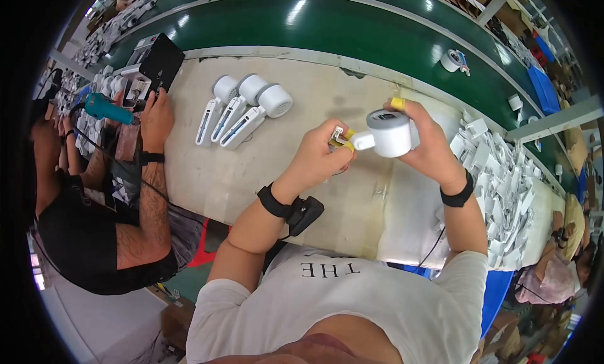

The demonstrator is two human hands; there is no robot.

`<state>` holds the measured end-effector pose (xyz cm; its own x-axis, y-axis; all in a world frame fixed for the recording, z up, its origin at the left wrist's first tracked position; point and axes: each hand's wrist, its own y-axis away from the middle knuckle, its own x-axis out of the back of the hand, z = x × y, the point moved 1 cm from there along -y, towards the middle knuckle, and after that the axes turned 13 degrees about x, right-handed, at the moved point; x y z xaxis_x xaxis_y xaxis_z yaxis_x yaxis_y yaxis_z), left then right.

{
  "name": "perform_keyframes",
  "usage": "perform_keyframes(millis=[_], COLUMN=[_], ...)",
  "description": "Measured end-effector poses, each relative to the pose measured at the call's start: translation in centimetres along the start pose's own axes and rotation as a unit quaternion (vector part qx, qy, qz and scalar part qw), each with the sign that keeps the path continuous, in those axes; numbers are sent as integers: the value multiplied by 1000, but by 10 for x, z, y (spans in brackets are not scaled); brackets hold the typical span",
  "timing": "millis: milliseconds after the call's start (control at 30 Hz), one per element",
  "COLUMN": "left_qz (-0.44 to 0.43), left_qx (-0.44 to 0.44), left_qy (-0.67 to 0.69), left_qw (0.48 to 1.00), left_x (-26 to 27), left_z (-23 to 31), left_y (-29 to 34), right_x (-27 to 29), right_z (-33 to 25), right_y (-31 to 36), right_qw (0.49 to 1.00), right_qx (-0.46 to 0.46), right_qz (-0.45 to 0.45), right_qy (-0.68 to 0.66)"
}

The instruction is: The person assembles handheld fans by fitting a fan head onto a handle containing a battery and then snapping on a handle cover. They repeat this process multiple times, placing each completed fan on the workbench before reaching for the next set of components.

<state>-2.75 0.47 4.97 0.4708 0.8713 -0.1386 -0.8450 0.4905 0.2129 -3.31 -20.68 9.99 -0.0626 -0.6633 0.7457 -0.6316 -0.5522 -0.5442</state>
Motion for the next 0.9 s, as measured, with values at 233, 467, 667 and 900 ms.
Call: perform_keyframes(millis=[233, 467, 667, 900], left_qz=[-14, 3, -73, -142], left_qx=[5, -22, 45, -16], left_qy=[-108, -154, -92, 218], left_qw=[994, 988, 992, 965], left_x=[-8, -11, -17, -5], left_z=[0, 4, 7, -1], left_y=[0, 4, 8, 3], right_x=[29, 35, 26, 70], right_z=[-12, -23, -11, 23], right_y=[-33, -43, -31, 15], right_qw=[970, 969, 966, 964], right_qx=[-48, -77, -108, -181], right_qz=[-87, -159, -149, -74], right_qy=[-221, -172, -179, -182])
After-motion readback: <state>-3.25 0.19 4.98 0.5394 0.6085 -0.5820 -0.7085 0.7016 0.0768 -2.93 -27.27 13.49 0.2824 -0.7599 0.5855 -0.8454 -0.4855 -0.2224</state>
